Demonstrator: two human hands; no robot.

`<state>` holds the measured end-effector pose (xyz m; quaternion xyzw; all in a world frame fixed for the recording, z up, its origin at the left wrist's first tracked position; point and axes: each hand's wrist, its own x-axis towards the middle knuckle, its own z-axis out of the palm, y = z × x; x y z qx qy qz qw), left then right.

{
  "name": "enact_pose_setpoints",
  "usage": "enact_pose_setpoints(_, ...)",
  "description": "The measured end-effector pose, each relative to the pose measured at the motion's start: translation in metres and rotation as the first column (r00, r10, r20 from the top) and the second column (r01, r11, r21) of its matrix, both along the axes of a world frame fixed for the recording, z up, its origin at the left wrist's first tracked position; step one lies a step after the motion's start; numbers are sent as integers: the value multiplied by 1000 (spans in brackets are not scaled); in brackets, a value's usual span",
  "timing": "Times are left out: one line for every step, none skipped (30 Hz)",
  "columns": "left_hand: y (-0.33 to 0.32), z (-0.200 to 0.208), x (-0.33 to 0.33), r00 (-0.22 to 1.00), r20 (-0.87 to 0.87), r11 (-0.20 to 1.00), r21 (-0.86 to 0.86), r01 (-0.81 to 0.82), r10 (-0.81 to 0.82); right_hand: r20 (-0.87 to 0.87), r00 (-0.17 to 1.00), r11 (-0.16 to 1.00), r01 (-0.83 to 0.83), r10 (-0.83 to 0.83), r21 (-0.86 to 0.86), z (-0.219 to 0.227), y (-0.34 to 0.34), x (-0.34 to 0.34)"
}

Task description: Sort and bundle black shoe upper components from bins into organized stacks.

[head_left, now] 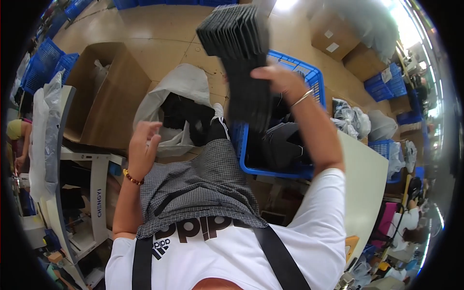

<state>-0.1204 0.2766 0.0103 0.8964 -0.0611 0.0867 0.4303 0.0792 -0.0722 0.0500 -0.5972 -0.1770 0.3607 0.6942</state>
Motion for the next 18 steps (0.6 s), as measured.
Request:
enact_pose_setpoints(10, -13, -7, 999, -41, 998, 61, 11, -9, 215, 975, 971, 0, 53, -239, 27, -15, 9)
enact_pose_setpoints(21, -30, -14, 999, -45, 999, 42, -3, 4, 405, 901, 889, 49, 157, -454, 58, -25, 18)
enact_pose_setpoints(32, -50, -23, 994, -109, 999, 43, -12, 17, 444, 842, 775, 50, 307, -630, 70, -34, 35)
enact_pose_setpoints(41, -70, -33, 984, -174, 999, 37, -15, 21, 442, 771, 621, 78, 458, -780, 78, -44, 51)
enact_pose_setpoints(48, -79, -46, 985, -166, 999, 27, -31, 35, 444, 760, 615, 75, 475, -785, 84, -56, 60)
enact_pose_setpoints(57, -95, -57, 965, -251, 997, 30, -68, 73, 373, 742, 456, 102, 557, -884, 79, -65, 72)
enact_pose_setpoints(67, -111, -68, 935, -337, 994, 39, -102, 109, 290, 725, 287, 132, 625, -949, 70, -75, 84)
enact_pose_setpoints(78, -127, -78, 916, -384, 993, 48, -108, 118, 229, 733, 240, 93, 640, -966, 58, -91, 95)
enact_pose_setpoints(88, -139, -90, 900, -414, 991, 74, -116, 136, 148, 738, 126, 85, 658, -988, 45, -97, 102)
enact_pose_setpoints(96, -149, -100, 885, -441, 988, 100, -119, 151, -4, 748, -66, 54, 663, -996, 31, -101, 108)
enact_pose_setpoints(103, -158, -109, 883, -443, 987, 86, -133, 158, -65, 766, -149, 41, 640, -988, 6, -108, 116)
enact_pose_setpoints(109, -164, -118, 856, -485, 984, 89, -155, 179, -55, 775, -134, 38, 629, -990, -16, -111, 119)
enact_pose_setpoints(112, -167, -124, 827, -526, 980, 93, -174, 197, -149, 803, -204, -35, 577, -978, -39, -111, 123)
enact_pose_setpoints(112, -168, -120, 803, -563, 980, 89, -177, 196, -158, 824, -197, -57, 544, -979, -76, -129, 129)
enact_pose_setpoints(111, -163, -115, 798, -575, 984, 99, -149, 179, -125, 841, -184, -31, 526, -982, -112, -144, 129)
enact_pose_setpoints(111, -161, -104, 796, -584, 987, 108, -117, 158, -116, 861, -138, -53, 496, -989, -149, -164, 128)
enact_pose_setpoints(112, -159, -102, 780, -597, 982, 120, -144, 187, -168, 882, -1, -187, 441, -982, -158, -159, 131)
enact_pose_setpoints(112, -157, -96, 788, -595, 987, 71, -144, 158, -231, 895, 139, -303, 381, -943, -161, -158, 135)
